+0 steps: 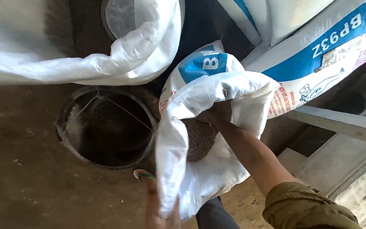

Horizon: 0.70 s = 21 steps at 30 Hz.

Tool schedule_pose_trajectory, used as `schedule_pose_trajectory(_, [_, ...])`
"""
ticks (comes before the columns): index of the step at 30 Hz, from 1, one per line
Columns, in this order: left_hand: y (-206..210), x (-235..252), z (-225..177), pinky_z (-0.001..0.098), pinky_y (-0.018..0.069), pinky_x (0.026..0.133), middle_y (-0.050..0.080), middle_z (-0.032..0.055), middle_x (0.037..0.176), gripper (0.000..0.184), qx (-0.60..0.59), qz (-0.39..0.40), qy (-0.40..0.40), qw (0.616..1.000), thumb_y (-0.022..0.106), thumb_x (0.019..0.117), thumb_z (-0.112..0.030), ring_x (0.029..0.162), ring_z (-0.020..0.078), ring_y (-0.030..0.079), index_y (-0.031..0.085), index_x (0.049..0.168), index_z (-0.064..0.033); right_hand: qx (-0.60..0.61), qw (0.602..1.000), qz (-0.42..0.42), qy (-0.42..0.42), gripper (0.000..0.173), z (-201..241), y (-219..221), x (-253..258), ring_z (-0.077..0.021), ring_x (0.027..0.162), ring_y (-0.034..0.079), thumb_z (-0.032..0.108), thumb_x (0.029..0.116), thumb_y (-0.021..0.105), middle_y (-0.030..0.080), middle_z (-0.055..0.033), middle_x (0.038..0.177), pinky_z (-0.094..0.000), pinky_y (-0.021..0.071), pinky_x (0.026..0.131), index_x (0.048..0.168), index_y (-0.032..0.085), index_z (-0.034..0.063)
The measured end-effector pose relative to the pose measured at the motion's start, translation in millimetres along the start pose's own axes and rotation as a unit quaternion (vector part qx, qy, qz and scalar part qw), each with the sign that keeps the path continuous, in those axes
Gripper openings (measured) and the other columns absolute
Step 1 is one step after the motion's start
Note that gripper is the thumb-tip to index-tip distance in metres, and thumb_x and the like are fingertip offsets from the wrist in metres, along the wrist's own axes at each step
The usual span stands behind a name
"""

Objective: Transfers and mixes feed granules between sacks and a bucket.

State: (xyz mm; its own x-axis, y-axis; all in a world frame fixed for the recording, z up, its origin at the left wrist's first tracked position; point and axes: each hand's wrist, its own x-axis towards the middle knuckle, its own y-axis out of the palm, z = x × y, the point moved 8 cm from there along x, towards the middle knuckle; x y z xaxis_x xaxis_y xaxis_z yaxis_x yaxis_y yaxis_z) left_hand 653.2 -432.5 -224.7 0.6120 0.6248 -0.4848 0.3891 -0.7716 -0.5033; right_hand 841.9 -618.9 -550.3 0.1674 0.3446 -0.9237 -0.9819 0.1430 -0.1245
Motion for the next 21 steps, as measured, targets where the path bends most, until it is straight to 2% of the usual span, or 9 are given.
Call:
schedule_pose_trajectory(3, [-2,3,-1,0.0102,0.0549,0.083,0.071,0.0049,0.095,0.037,-0.017,-0.018,-0.053,0.998,0.068,0.0876,0.001,0.089,-0.0145,0.063,0.055,0.114,0.0232,0.025,0.999,0.023,-0.005,0.061,1,-3,-12,-0.0403,0.136,0.053,0.049,0.1078,0.048,0.059,-0.0266,0.141,-0.0597,0.0366,0.116,0.136,0.062,-0.0032])
schedule_pose_trajectory(6, [6,-3,5,0.0132,0.0581,0.08,0.071,0.0006,0.094,0.034,-0.054,0.01,-0.093,0.994,0.067,0.091,-0.001,0.085,-0.0107,0.066,0.056,0.116,0.0184,0.018,1.0,0.015,-0.014,0.063,10,-22,-27,-0.0412,0.133,0.055,0.051,0.1065,0.049,0.062,-0.0278,0.136,-0.0606,0.0377,0.114,0.131,0.064,-0.005])
schedule_pose_trajectory(9, [2,2,-1,0.013,0.0571,0.081,0.066,0.0018,0.104,0.053,-0.099,0.016,-0.121,0.988,0.065,0.0908,-0.007,0.09,-0.0109,0.065,0.041,0.131,0.0179,0.027,0.999,-0.007,-0.015,0.066,7,-41,-34,-0.0388,0.136,0.053,0.056,0.1037,0.052,0.061,-0.0252,0.14,-0.0598,0.0365,0.116,0.135,0.063,-0.0011])
schedule_pose_trajectory(12, [-7,6,14,0.0148,0.0505,0.094,0.056,0.0095,0.125,0.106,-0.125,0.065,-0.092,0.986,0.066,0.0867,-0.062,0.111,-0.0086,0.055,0.025,0.141,0.0192,0.024,0.999,-0.038,-0.026,0.065,6,-56,-45,-0.0385,0.135,0.054,0.055,0.1047,0.05,0.061,-0.0253,0.139,-0.0593,0.0372,0.116,0.135,0.063,-0.0013])
schedule_pose_trajectory(13, [-12,7,25,0.0173,0.0525,0.093,0.058,0.0043,0.125,0.114,-0.141,0.063,-0.095,0.983,0.062,0.0841,-0.075,0.11,-0.0067,0.057,0.025,0.143,0.0156,0.033,0.998,-0.05,-0.023,0.064,9,-61,-51,-0.0385,0.134,0.056,0.054,0.1048,0.051,0.062,-0.0251,0.137,-0.0595,0.0388,0.115,0.134,0.063,-0.0015])
schedule_pose_trajectory(15, [-26,5,53,0.0231,0.0599,0.077,0.065,-0.0053,0.109,0.11,-0.165,0.04,-0.132,0.977,0.051,0.0859,-0.082,0.091,-0.0002,0.067,0.025,0.146,0.0062,0.06,0.996,-0.066,-0.003,0.063,18,-67,-72,-0.0407,0.132,0.055,0.052,0.1055,0.051,0.061,-0.0265,0.137,-0.0611,0.0392,0.113,0.134,0.062,-0.0032])
schedule_pose_trajectory(16, [-34,3,67,0.0244,0.061,0.069,0.066,-0.0063,0.102,0.098,-0.165,0.032,-0.154,0.974,0.044,0.0943,-0.075,0.081,0.0024,0.068,0.022,0.147,0.0041,0.071,0.995,-0.071,0.003,0.064,22,-72,-77,-0.0403,0.134,0.054,0.052,0.1052,0.051,0.06,-0.0263,0.14,-0.0607,0.0385,0.114,0.137,0.06,-0.0026])
schedule_pose_trajectory(18, [-55,-7,102,0.0254,0.0598,0.062,0.063,-0.0032,0.092,0.06,-0.144,0.003,-0.218,0.965,0.03,0.1072,-0.04,0.071,0.0053,0.067,0.019,0.149,0.0017,0.086,0.993,-0.084,0.009,0.067,24,-79,-87,-0.0385,0.137,0.051,0.055,0.1041,0.052,0.057,-0.0246,0.144,-0.0607,0.0368,0.115,0.143,0.056,0.0003])
schedule_pose_trajectory(21, [-89,-31,172,0.0258,0.0574,0.059,0.058,0.0036,0.089,0.048,-0.074,-0.035,-0.294,0.952,0.039,0.1095,-0.021,0.065,0.0054,0.063,0.023,0.15,-0.0001,0.139,0.983,-0.111,-0.031,0.056,32,-89,-104,-0.0301,0.136,0.053,0.049,0.1069,0.049,0.059,-0.0181,0.143,-0.0548,0.0381,0.115,0.14,0.06,0.0053])
